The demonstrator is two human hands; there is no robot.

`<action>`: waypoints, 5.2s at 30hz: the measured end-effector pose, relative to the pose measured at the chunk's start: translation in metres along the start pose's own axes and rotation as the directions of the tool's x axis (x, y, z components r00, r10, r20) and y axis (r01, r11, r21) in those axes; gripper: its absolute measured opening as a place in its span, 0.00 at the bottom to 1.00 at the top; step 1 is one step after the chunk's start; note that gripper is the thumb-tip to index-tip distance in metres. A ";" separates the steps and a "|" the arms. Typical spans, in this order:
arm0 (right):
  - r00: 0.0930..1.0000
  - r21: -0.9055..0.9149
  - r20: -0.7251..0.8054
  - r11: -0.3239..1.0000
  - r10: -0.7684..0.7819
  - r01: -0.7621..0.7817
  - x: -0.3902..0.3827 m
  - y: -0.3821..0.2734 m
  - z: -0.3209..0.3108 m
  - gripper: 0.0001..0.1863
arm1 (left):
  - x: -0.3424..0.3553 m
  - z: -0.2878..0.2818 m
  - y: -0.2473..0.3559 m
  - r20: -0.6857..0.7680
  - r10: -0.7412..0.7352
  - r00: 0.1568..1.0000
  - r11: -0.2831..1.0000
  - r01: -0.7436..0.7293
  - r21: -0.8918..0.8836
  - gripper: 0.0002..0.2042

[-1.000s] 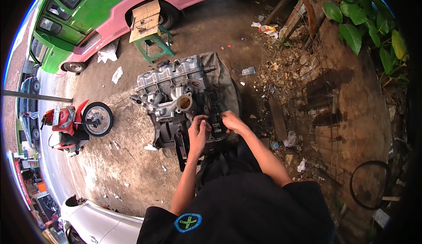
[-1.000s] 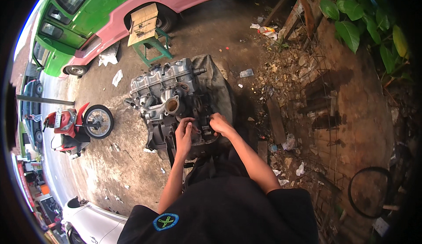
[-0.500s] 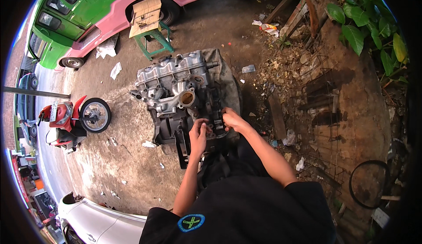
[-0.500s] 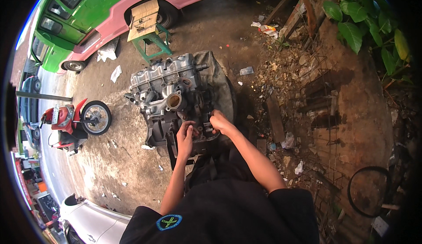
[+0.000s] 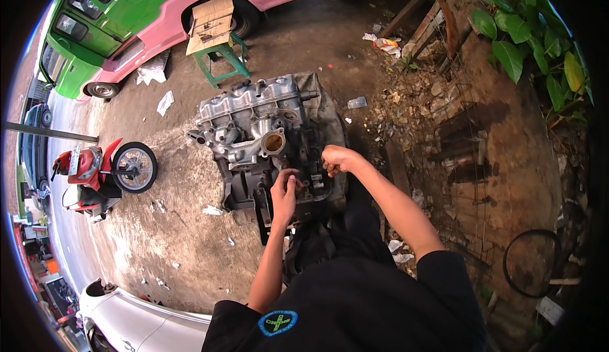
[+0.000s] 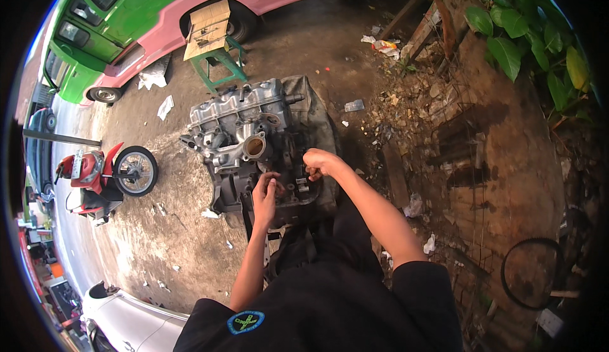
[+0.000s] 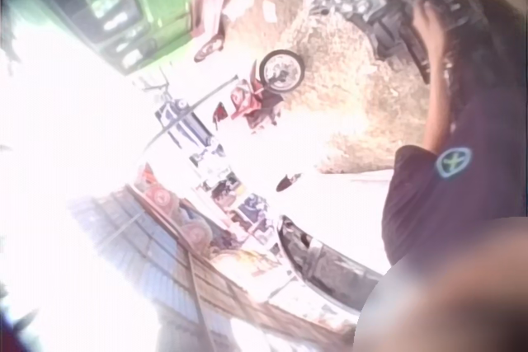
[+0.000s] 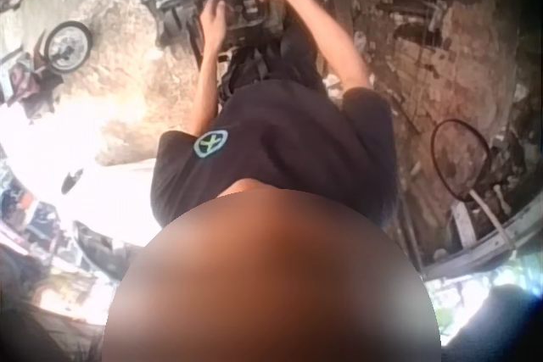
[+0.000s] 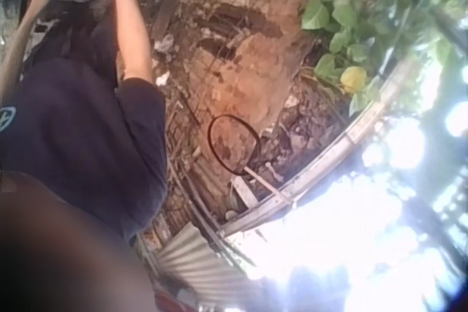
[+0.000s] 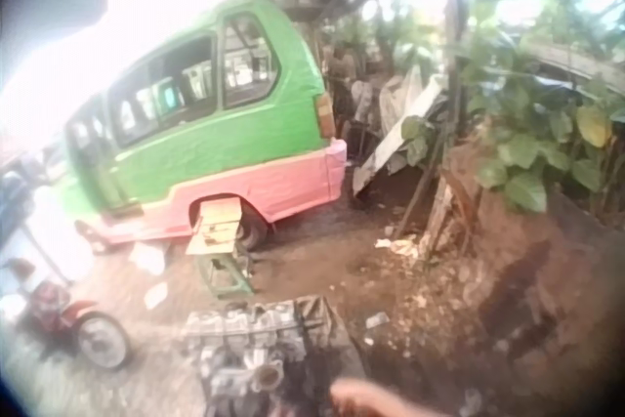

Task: The person works on a car engine block placed on the ground, using a wrench to loosen and remove bolts from the exhaust manifold. They repeatedly reach for tools and fasteners, then place them on a nearby cardboard sheet.

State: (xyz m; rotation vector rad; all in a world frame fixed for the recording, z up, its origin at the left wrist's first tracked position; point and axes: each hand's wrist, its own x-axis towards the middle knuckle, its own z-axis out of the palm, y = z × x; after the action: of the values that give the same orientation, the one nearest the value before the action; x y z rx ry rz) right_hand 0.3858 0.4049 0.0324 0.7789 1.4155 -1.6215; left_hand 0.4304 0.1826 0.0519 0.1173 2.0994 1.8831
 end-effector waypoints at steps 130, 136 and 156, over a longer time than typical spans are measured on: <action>0.914 -0.447 -0.247 0.875 -0.322 0.188 -0.008 0.017 -0.014 0.12 | 0.045 -0.019 0.029 0.111 0.451 0.886 0.489 -0.349 0.800 0.32; 0.993 -0.433 -0.066 0.899 -0.100 0.061 0.014 -0.020 -0.032 0.05 | 0.045 -0.020 0.031 0.117 0.448 0.886 0.487 -0.351 0.800 0.32; 0.991 -0.655 -0.068 0.744 0.115 -0.131 0.044 -0.068 -0.002 0.11 | 0.046 -0.017 0.027 0.099 0.458 0.884 0.488 -0.342 0.803 0.32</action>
State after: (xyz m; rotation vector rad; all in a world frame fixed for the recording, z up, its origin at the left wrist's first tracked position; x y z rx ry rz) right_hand 0.3052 0.4009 0.0263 0.4500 1.7588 -0.8911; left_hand 0.3782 0.1820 0.0719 0.7803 3.0793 0.9153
